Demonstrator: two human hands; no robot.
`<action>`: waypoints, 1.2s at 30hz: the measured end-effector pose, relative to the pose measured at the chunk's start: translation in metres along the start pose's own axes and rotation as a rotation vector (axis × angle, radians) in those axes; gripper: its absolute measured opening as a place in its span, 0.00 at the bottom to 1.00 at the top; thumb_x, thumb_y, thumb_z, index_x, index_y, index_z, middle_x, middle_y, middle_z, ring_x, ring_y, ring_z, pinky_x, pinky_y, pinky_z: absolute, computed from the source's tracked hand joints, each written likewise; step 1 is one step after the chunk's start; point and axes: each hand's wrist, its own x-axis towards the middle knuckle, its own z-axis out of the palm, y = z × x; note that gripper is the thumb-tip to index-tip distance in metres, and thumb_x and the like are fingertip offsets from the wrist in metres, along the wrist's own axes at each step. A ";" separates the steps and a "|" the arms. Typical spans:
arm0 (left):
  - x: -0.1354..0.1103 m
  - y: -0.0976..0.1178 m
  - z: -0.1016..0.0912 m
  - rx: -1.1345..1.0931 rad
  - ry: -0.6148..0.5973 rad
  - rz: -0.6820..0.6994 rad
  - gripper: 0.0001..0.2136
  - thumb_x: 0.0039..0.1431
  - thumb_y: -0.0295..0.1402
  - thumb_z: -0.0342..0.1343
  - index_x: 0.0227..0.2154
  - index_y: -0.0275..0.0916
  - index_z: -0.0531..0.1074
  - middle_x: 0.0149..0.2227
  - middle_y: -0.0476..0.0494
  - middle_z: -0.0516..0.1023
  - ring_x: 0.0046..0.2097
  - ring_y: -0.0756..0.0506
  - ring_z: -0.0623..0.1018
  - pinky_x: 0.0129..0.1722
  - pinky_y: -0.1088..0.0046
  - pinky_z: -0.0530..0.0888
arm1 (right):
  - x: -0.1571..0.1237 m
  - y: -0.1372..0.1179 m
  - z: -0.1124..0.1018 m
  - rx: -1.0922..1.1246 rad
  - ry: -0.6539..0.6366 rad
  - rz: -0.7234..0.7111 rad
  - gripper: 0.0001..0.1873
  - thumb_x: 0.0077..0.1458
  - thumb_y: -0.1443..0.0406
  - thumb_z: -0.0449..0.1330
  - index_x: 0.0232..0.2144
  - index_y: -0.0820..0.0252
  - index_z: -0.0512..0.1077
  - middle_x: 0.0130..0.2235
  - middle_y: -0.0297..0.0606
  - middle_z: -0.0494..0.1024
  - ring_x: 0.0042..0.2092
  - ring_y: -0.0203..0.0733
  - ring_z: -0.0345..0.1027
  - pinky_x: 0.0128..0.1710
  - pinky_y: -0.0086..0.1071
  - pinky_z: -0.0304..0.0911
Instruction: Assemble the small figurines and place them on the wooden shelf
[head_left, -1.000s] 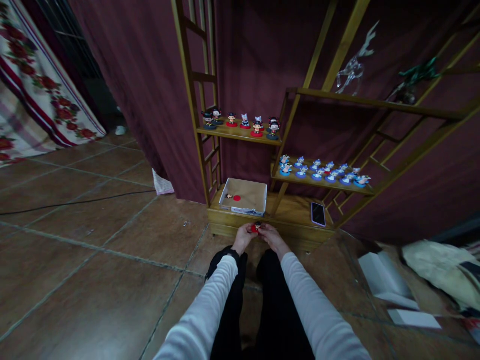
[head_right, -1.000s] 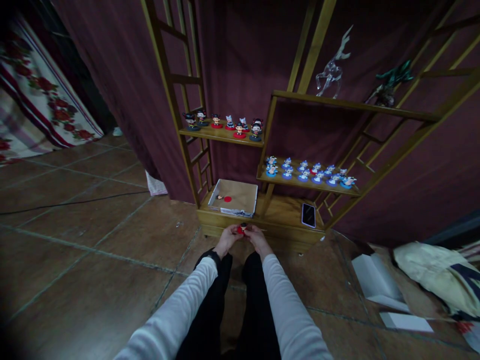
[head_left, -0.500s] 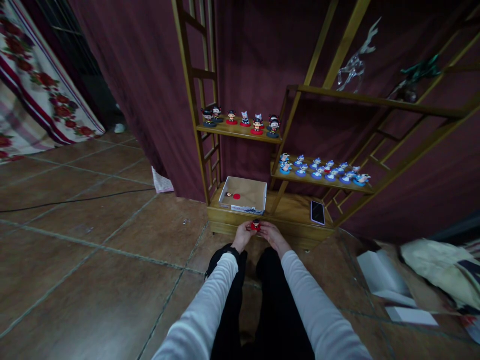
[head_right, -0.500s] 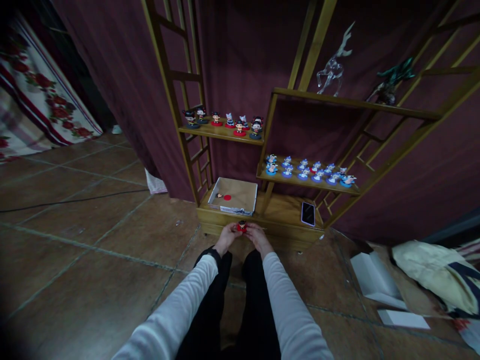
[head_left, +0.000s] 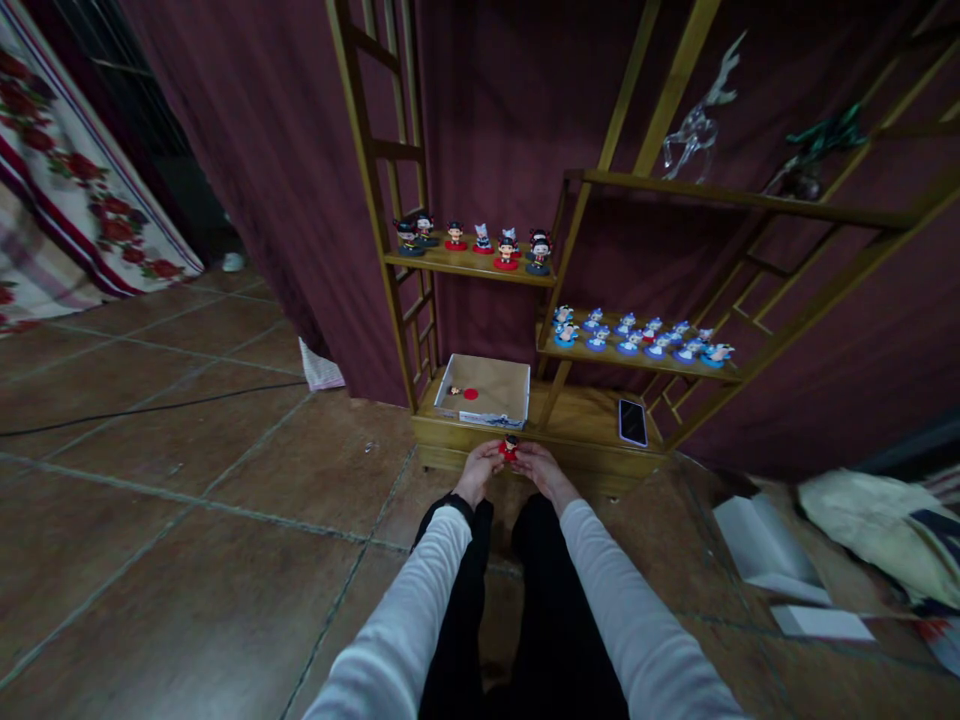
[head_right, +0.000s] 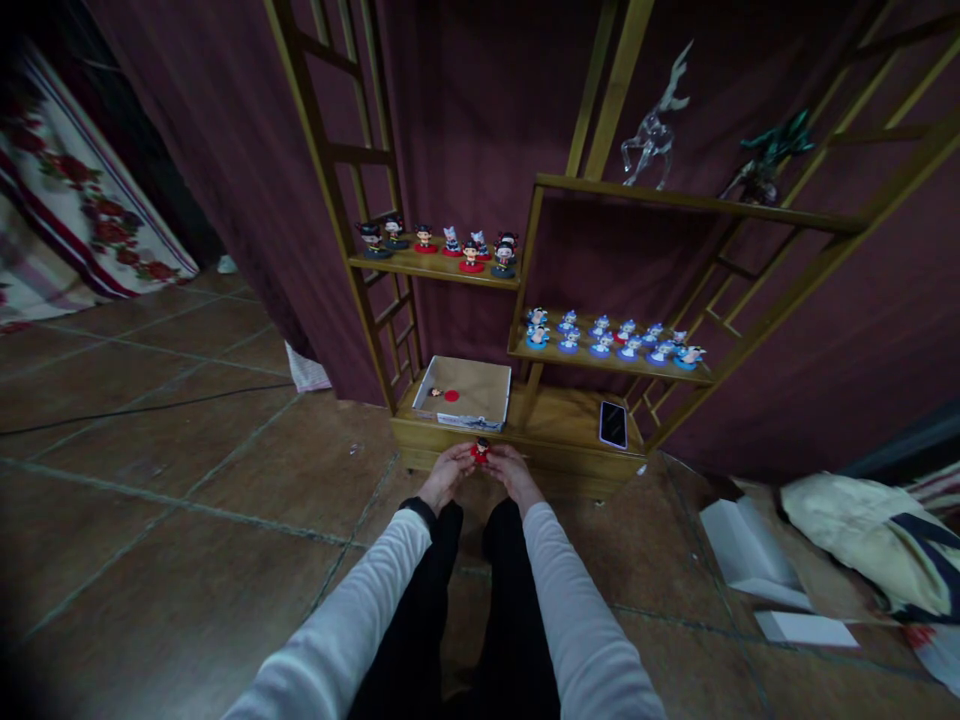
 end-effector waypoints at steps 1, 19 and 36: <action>-0.001 0.001 0.000 0.000 -0.006 -0.018 0.15 0.43 0.23 0.61 0.37 0.35 0.72 0.32 0.43 0.77 0.29 0.53 0.74 0.31 0.78 0.69 | -0.001 -0.001 0.001 -0.003 -0.007 0.003 0.14 0.38 0.68 0.66 0.31 0.58 0.69 0.29 0.33 0.78 0.30 0.35 0.72 0.39 0.33 0.67; -0.006 0.013 0.006 -0.011 0.024 -0.083 0.10 0.52 0.22 0.50 0.37 0.34 0.72 0.26 0.44 0.76 0.24 0.55 0.73 0.26 0.82 0.69 | 0.002 0.002 -0.001 -0.051 -0.055 0.037 0.16 0.38 0.66 0.67 0.32 0.58 0.69 0.30 0.33 0.77 0.30 0.34 0.71 0.38 0.33 0.67; -0.008 0.014 0.007 -0.075 0.056 -0.070 0.05 0.50 0.20 0.55 0.30 0.33 0.67 0.29 0.43 0.76 0.32 0.50 0.77 0.36 0.73 0.75 | 0.004 0.000 -0.001 -0.009 0.012 0.035 0.12 0.41 0.64 0.65 0.32 0.59 0.71 0.28 0.35 0.77 0.29 0.34 0.70 0.35 0.31 0.67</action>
